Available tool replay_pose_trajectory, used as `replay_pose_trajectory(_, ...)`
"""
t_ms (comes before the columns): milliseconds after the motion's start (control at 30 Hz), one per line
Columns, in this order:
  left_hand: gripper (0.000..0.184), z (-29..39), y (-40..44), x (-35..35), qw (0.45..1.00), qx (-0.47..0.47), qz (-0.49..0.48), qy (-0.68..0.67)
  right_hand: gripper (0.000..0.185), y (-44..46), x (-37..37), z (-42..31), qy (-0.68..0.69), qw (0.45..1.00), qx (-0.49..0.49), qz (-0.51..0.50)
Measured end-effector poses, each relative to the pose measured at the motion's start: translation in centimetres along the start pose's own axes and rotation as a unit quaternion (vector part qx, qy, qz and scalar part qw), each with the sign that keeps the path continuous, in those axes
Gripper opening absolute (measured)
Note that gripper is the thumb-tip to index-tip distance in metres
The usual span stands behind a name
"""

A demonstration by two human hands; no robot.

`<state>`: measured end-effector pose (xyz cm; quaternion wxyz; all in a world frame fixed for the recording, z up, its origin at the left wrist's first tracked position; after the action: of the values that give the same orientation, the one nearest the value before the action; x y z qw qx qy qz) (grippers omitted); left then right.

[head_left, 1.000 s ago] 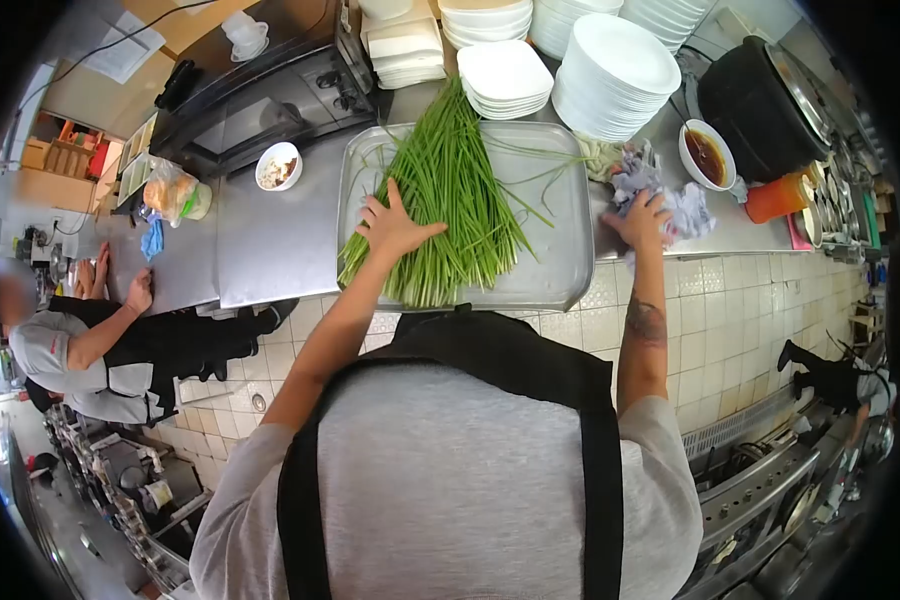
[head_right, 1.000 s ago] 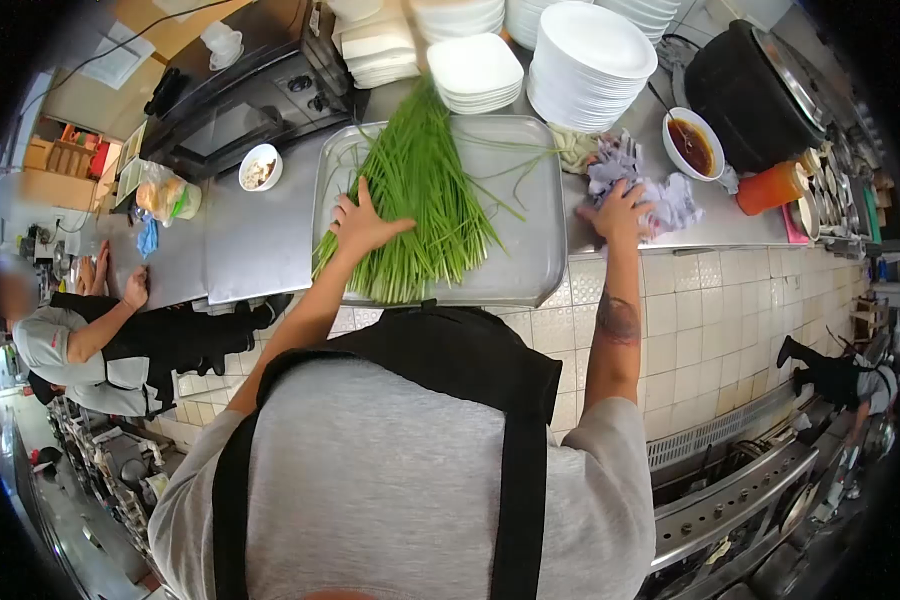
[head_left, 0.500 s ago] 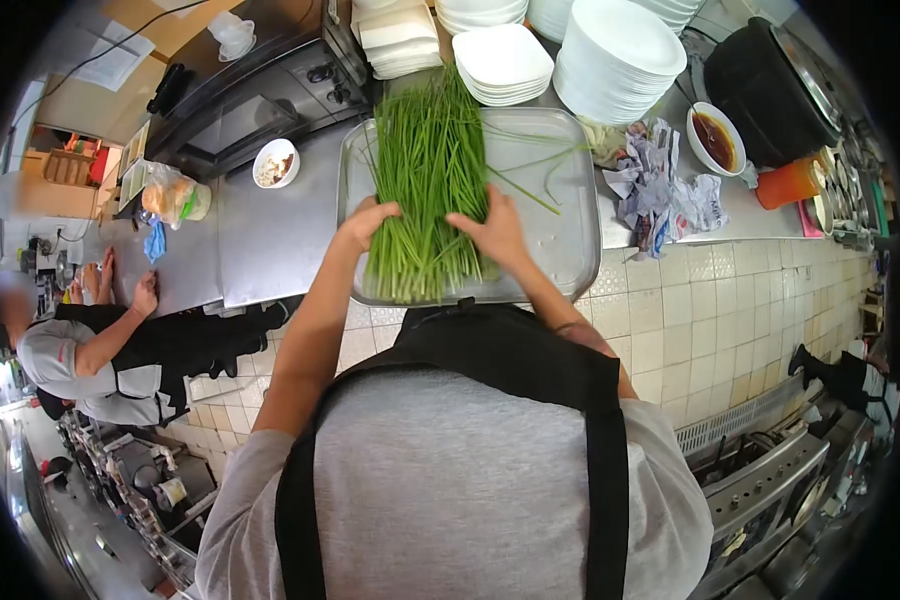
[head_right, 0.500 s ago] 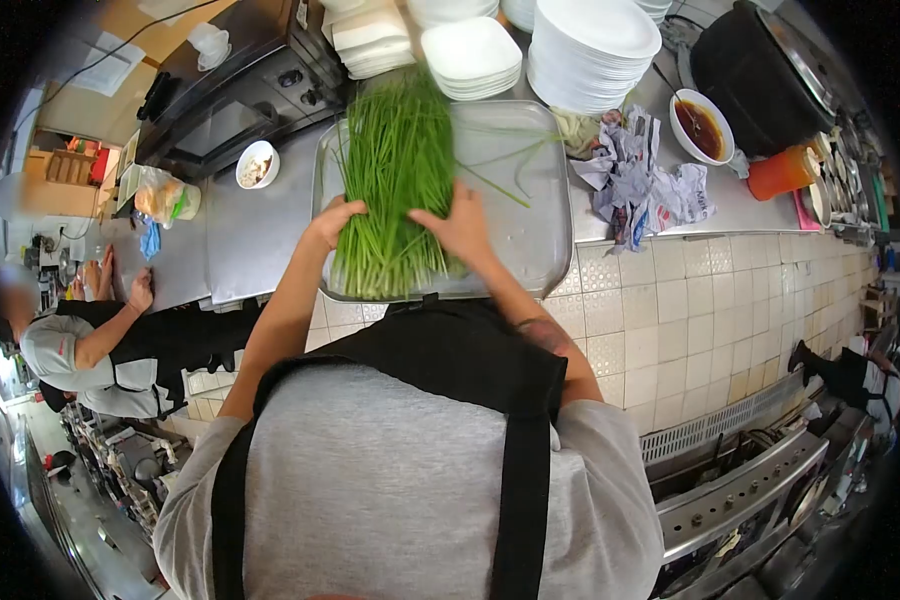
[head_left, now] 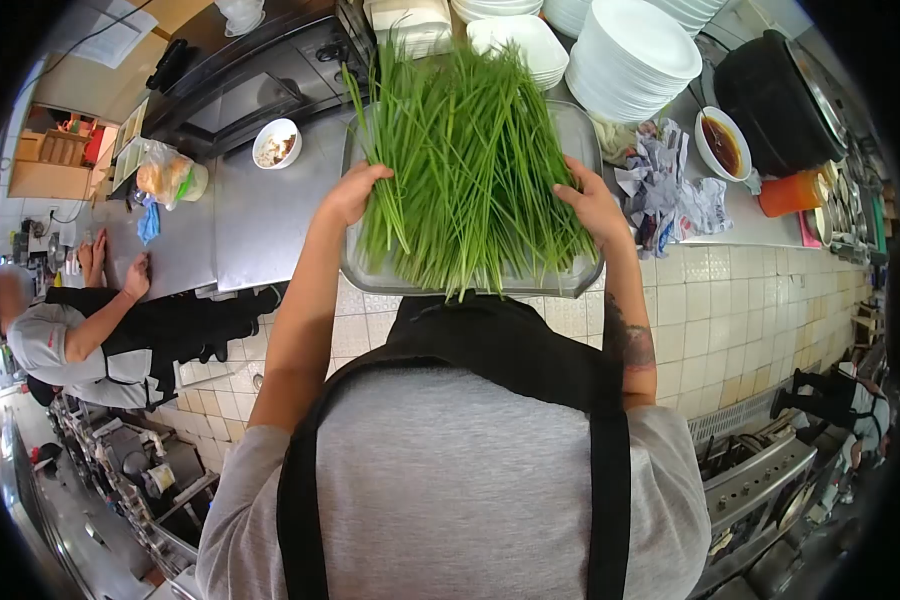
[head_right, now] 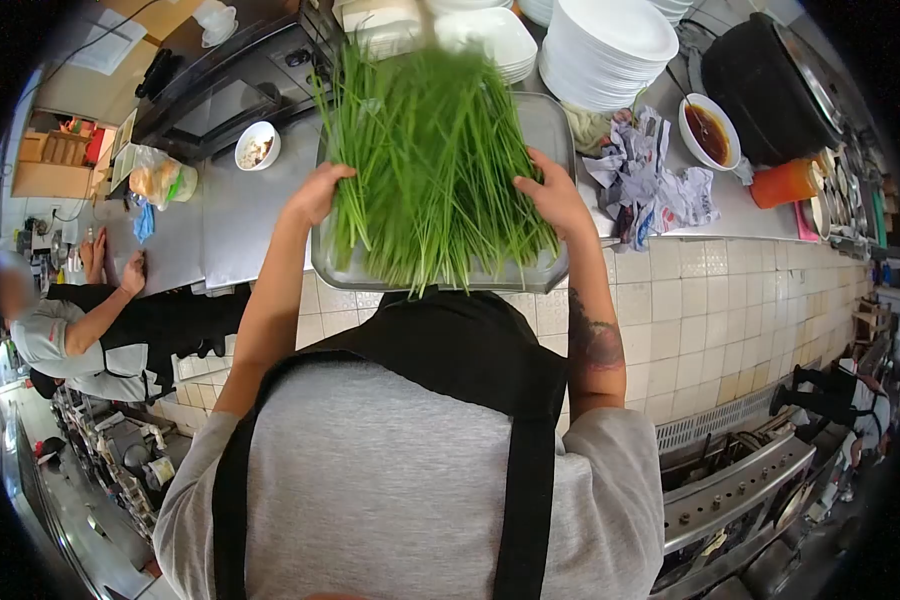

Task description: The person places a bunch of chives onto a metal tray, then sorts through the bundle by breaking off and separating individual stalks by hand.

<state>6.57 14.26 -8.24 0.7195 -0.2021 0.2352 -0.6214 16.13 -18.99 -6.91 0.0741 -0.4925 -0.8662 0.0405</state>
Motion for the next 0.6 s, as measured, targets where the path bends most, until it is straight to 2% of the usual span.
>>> replay_pose_trajectory(100, 0.056, -1.2, 0.5, -0.6, 0.979, 0.029, 0.082, 0.184, 0.059, 0.7, -2.9, 3.4, -0.075, 0.990, -0.058, 0.103)
replay_pose_trajectory(133, 0.063, -1.0, -0.3, -0.1, 0.976, -0.015, 0.090, 0.198, 0.064, 1.1, -3.1, 4.7, -0.112, 0.984, -0.049, 0.130)
replay_pose_trajectory(200, 0.066, -0.3, -1.2, 1.8, 0.984, -0.004, 0.068, 0.167, 0.072, 1.6, -3.2, 6.7, -0.184, 0.966, -0.029, 0.181)
replay_pose_trajectory(300, 0.068, -2.8, 1.5, 3.9, 0.996, 0.025, -0.005, 0.085, 0.082, 0.0, 3.8, 2.9, -0.153, 0.980, -0.023, 0.128)
replay_pose_trajectory(367, 0.066, -2.8, 1.4, 7.7, 0.998, 0.030, -0.027, 0.044, 0.079, 1.3, 7.2, 6.6, -0.048, 0.996, -0.012, 0.069)
replay_pose_trajectory(400, 0.065, -3.1, 1.6, 9.4, 0.998, 0.042, -0.032, 0.028, 0.079, 0.8, 9.1, 5.4, -0.057, 0.997, -0.024, 0.046)
replay_pose_trajectory(500, 0.061, -1.6, 0.1, 10.1, 0.992, 0.078, -0.075, -0.064, 0.077, 1.1, 10.3, 3.1, 0.050, 0.996, -0.067, -0.015)
replay_pose_trajectory(533, 0.060, -0.4, -0.9, 9.9, 0.987, 0.088, -0.095, -0.100, 0.078, 0.4, 10.4, 0.8, 0.085, 0.994, -0.051, -0.042)
replay_pose_trajectory(600, 0.057, 2.1, -3.5, 9.4, 0.982, 0.136, -0.094, -0.092, 0.077, -0.7, 9.5, -3.0, 0.110, 0.992, -0.022, -0.050)
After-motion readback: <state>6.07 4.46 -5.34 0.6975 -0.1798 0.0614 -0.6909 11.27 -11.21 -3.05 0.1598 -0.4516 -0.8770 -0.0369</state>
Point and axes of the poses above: each hand's wrist, its own y-axis towards the middle knuckle, its own x-axis out of the palm, z = x × y, the point moved 5 cm from there along y, towards the middle knuckle, and after that the axes turned 13 degrees about y, right-handed, at the moved point
